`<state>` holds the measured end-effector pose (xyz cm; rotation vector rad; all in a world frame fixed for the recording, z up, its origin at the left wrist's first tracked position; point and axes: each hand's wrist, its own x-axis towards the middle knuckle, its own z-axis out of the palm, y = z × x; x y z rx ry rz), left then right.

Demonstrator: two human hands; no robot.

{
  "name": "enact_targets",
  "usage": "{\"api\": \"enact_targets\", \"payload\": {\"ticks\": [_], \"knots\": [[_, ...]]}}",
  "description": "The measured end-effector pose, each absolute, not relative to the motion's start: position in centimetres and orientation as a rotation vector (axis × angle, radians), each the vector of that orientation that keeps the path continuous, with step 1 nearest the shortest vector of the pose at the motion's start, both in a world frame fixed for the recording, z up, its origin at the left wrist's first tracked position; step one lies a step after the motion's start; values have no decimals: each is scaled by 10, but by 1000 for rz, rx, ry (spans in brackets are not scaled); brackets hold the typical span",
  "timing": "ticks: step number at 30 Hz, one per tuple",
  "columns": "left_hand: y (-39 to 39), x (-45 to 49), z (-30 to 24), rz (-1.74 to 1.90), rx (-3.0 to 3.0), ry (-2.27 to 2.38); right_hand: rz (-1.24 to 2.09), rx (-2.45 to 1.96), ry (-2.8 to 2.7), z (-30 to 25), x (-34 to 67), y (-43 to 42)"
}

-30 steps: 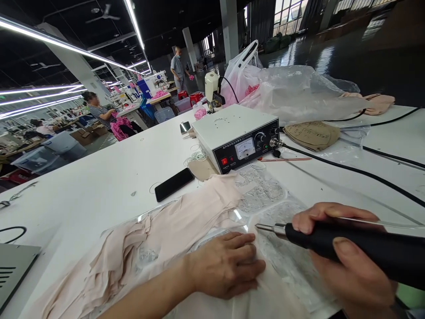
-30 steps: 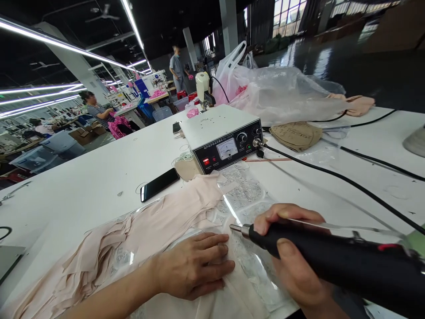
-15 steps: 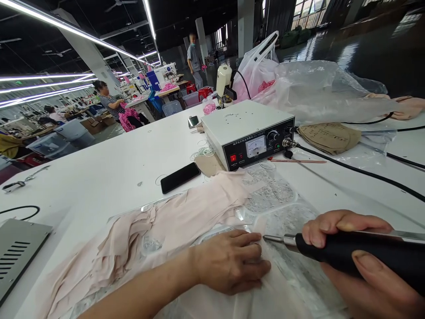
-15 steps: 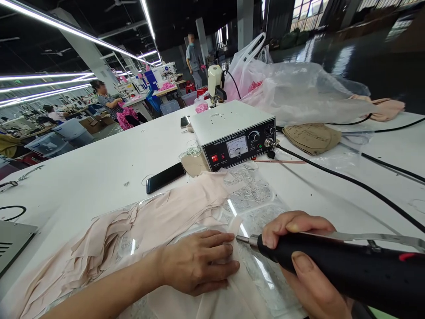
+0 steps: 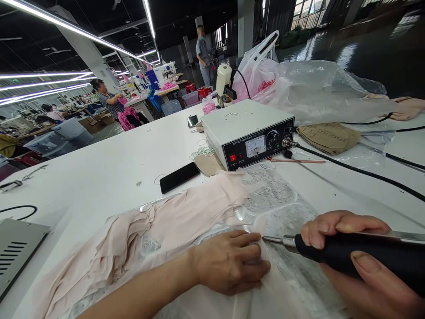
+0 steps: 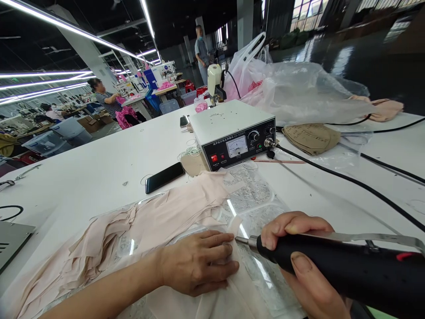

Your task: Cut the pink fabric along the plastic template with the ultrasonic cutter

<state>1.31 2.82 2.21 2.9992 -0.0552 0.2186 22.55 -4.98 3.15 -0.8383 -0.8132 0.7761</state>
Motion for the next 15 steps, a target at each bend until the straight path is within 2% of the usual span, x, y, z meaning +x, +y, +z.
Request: {"api": "enact_targets", "payload": {"ticks": [15], "knots": [[28, 13, 24, 212, 2986, -49, 760, -828, -825, 32, 229, -51]]}}
